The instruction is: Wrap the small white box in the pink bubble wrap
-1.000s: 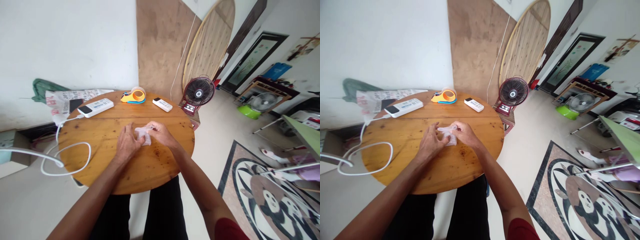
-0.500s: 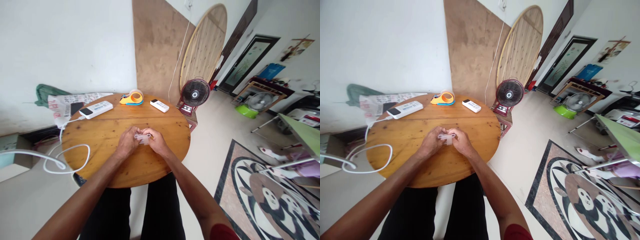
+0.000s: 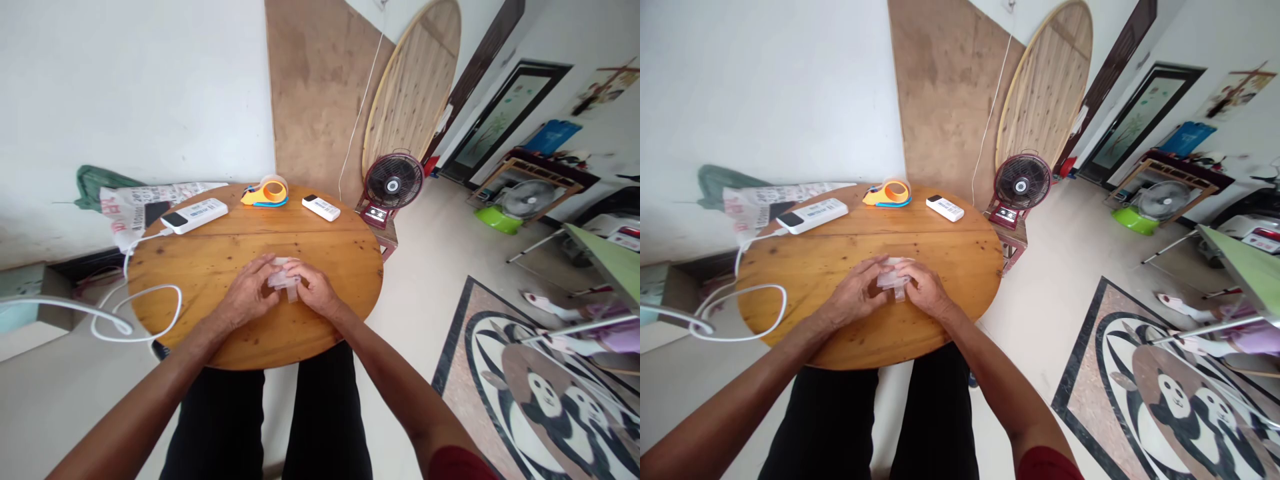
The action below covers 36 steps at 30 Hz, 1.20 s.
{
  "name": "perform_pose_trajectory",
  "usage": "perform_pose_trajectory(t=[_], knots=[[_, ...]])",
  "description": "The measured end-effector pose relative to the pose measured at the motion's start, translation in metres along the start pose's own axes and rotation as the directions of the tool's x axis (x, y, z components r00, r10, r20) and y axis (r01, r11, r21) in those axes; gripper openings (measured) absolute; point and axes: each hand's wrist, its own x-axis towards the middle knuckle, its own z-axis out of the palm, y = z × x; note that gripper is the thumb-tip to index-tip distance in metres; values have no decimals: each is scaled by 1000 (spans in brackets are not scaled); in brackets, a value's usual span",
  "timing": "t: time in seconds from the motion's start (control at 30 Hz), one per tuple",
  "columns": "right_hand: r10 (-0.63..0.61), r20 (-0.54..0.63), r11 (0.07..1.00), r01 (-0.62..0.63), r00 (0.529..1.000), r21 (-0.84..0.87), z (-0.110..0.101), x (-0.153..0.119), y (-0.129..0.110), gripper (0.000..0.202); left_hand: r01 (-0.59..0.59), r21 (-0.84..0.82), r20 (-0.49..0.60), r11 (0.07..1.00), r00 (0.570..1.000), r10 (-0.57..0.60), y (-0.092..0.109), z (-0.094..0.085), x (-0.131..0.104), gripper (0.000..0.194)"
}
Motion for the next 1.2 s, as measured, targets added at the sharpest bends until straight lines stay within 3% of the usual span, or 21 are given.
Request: perform_pose_trajectory(t=[0.1,0.27,0.47,0.57,0.67,0.73,0.8,0.93,1.1,1.2], knots=[[-15,66,998,19,998,-52,-5,1,1,25,-6,21,16,1000,1000,5,-3,2,6,41],[-18,97,995,27,995,-94,-7,2,6,29,50,-108,35,993,998,-46,-9,13,17,35],[14,31,998,-16,999,65,-6,11,13,21,233,-357,45,905,972,-232,-2,13,23,30],[196,42,964,-200,980,174,-13,29,17,15,398,-460,108,794,913,-394,4,4,36,33],[397,135,868,-419,908,266,-20,48,21,19,577,-529,264,622,809,-526,4,-1,51,35],[463,214,793,-510,860,332,-22,57,25,26,638,-531,304,558,758,-577,1,-1,57,37],[474,292,726,-556,831,404,-22,60,29,32,653,-517,294,553,742,-602,-3,2,60,36],[441,371,646,-576,817,501,-18,55,37,41,651,-465,269,600,750,-605,-7,7,58,38],[465,315,676,-561,828,478,-14,52,43,35,531,-406,161,743,843,-514,-8,-2,57,42],[459,293,688,-544,839,480,-12,53,46,35,493,-573,247,655,865,-436,-10,-6,55,44]])
